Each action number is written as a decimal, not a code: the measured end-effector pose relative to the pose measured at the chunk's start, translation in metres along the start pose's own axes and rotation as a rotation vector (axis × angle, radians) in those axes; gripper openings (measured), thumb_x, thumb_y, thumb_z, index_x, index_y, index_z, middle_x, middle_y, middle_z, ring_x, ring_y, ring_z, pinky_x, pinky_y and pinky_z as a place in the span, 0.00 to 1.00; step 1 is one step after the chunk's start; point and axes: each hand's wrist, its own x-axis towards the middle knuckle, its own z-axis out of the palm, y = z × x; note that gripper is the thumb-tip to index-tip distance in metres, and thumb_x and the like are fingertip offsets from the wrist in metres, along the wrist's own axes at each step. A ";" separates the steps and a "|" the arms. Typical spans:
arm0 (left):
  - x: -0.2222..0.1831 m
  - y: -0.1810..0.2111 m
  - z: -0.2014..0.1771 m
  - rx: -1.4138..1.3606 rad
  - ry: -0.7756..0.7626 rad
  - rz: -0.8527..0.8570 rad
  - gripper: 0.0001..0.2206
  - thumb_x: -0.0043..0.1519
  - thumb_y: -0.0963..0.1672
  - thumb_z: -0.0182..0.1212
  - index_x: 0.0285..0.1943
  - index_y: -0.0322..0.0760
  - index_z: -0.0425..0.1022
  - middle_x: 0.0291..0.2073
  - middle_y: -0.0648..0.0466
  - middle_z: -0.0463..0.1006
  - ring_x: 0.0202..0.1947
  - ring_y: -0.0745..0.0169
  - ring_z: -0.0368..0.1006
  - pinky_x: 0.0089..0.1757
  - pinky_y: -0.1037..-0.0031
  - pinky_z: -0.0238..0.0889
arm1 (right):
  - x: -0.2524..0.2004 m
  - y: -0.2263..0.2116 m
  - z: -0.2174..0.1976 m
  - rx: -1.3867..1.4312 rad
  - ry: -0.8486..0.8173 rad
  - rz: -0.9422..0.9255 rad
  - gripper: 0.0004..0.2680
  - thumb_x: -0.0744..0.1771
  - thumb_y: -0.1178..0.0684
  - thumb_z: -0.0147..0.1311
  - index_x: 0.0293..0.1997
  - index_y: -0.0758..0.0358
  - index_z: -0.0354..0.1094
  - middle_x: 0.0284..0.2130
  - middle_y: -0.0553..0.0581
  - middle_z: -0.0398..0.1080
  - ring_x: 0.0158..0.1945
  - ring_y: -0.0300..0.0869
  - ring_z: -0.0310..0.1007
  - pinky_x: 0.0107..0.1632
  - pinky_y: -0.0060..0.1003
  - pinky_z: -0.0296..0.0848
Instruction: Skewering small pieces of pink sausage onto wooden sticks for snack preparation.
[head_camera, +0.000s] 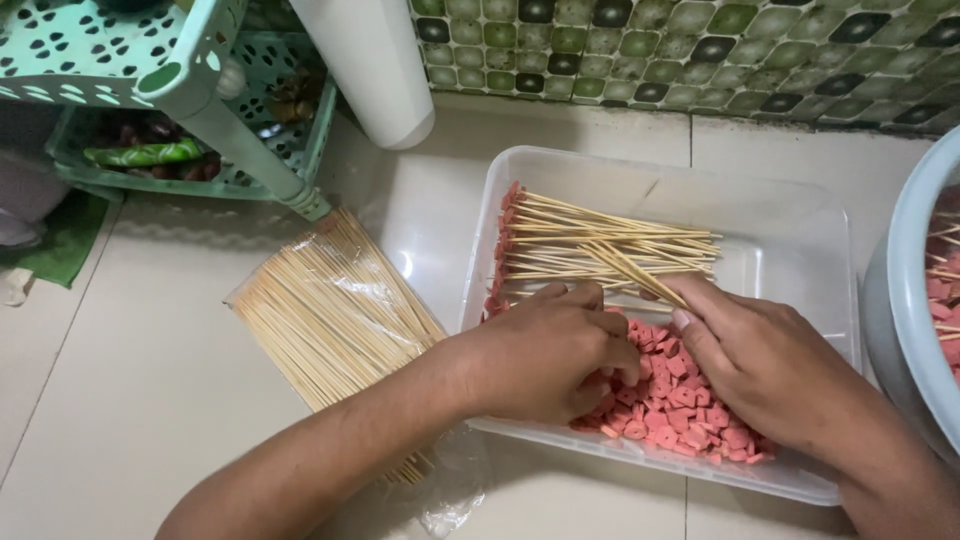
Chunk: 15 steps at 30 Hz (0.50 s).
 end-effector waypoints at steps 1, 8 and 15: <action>0.000 -0.002 0.000 0.003 0.002 -0.002 0.12 0.57 0.43 0.57 0.47 0.49 0.81 0.44 0.60 0.81 0.45 0.53 0.62 0.45 0.60 0.58 | 0.000 0.001 0.000 -0.001 0.002 -0.003 0.11 0.70 0.47 0.39 0.59 0.39 0.61 0.36 0.55 0.79 0.40 0.55 0.79 0.41 0.43 0.67; -0.005 -0.005 -0.017 0.025 0.034 0.024 0.12 0.60 0.40 0.58 0.48 0.51 0.83 0.37 0.59 0.81 0.43 0.51 0.67 0.37 0.57 0.62 | 0.001 0.000 0.000 0.010 0.011 0.016 0.16 0.70 0.46 0.38 0.67 0.36 0.58 0.39 0.54 0.81 0.43 0.54 0.80 0.43 0.43 0.69; -0.006 -0.002 -0.028 -0.061 -0.120 -0.009 0.03 0.60 0.46 0.67 0.40 0.54 0.85 0.37 0.70 0.85 0.41 0.61 0.62 0.36 0.69 0.58 | 0.001 0.004 0.002 0.027 0.041 -0.027 0.16 0.70 0.46 0.39 0.66 0.37 0.59 0.44 0.52 0.80 0.46 0.54 0.80 0.45 0.43 0.69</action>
